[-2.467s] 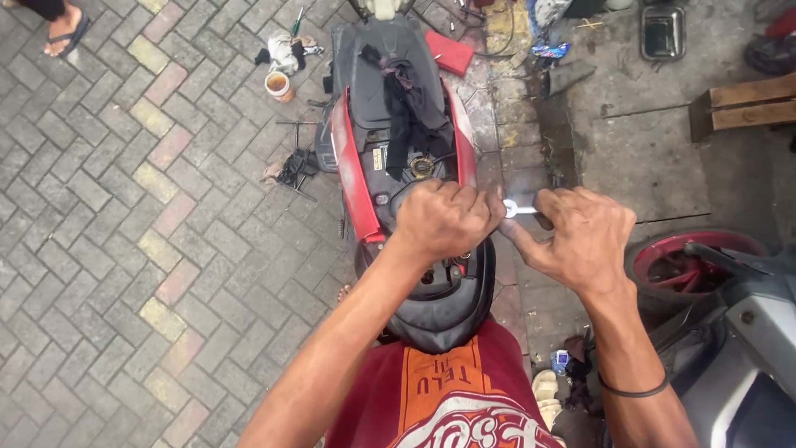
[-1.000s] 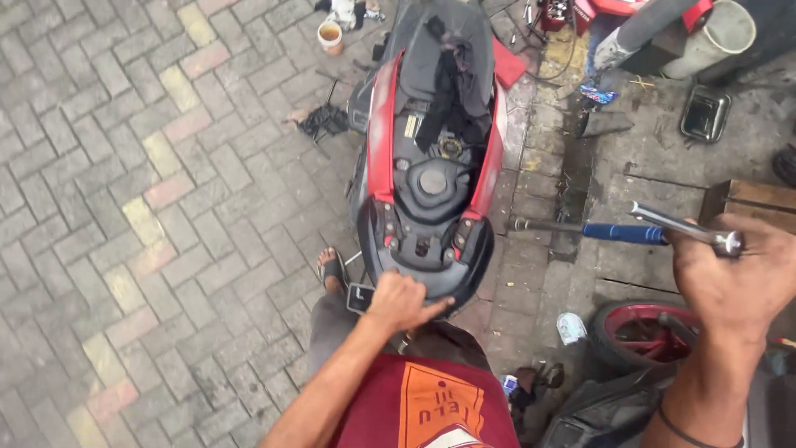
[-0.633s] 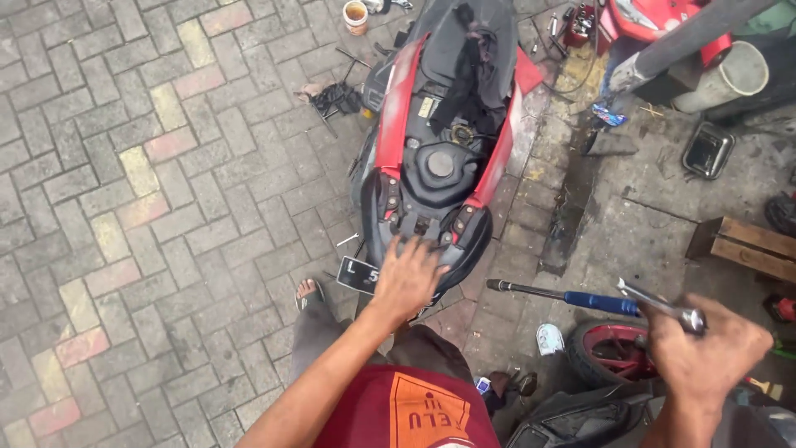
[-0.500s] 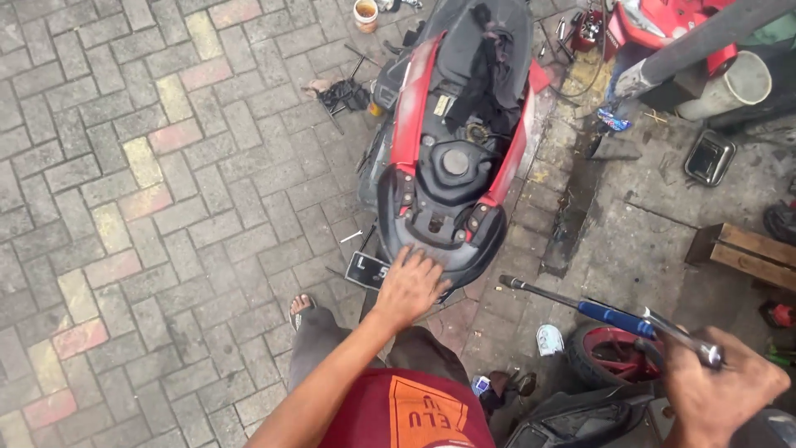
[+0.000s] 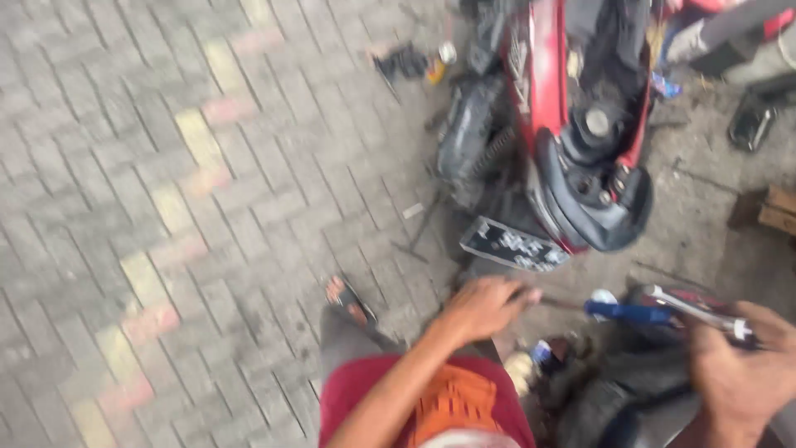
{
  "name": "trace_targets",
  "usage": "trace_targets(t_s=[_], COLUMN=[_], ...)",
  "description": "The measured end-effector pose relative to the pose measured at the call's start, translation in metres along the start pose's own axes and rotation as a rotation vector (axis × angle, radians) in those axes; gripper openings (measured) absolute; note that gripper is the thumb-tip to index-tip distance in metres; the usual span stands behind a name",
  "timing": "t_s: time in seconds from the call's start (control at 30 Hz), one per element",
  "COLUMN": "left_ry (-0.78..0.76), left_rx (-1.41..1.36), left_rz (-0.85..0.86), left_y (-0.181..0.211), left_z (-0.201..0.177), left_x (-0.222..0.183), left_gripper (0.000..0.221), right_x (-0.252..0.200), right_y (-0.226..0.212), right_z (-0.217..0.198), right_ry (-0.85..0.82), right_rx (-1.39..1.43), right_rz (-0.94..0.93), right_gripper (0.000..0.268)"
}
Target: Using a T-handle socket wrench and a screwdriver to tighten or loosen bolts on a motorcycle engine compartment.
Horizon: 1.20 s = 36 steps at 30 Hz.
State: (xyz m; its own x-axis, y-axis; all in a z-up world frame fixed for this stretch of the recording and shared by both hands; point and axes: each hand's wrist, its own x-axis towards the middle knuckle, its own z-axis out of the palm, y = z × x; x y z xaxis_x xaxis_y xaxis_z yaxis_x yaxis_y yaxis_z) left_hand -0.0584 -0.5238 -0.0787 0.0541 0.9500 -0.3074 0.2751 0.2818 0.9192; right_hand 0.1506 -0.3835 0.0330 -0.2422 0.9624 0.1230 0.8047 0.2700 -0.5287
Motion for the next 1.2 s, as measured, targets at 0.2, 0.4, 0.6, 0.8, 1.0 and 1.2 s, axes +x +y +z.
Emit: trace_targets(t_s=[0.2,0.4,0.6,0.8,1.0,1.2], left_ry=[0.146,0.268,0.175,0.273,0.317,0.425], left_rx=[-0.309,-0.094,-0.126,-0.197,-0.187,-0.372], left_rz=[0.004,-0.188,-0.381,-0.406,-0.613,-0.532], left_y=[0.006,-0.058,-0.129,-0.182,-0.207,-0.132], left_z=[-0.103,-0.195,-0.275,-0.358,-0.445,-0.569], left_x=[-0.074,-0.050,0.015,0.080,0.177,0.301], left_gripper=[0.049,0.042,0.031,0.038,0.046,0.058], right_x=[-0.020,-0.004,0.029,0.123,0.250,0.354], right_y=[-0.140,-0.185,-0.195,-0.238,-0.300,-0.294], right_z=[0.102,0.203,0.337,0.424,0.440,0.475], right_ry=[-0.122,-0.344,-0.373,-0.649,-0.834,-0.491], right_rx=[0.214,0.474,0.171,0.270,0.315,0.388], right_rz=[0.138,0.295,0.295,0.487,0.666,0.703], right_gripper=[0.010,0.033,0.084,0.111,0.092,0.081])
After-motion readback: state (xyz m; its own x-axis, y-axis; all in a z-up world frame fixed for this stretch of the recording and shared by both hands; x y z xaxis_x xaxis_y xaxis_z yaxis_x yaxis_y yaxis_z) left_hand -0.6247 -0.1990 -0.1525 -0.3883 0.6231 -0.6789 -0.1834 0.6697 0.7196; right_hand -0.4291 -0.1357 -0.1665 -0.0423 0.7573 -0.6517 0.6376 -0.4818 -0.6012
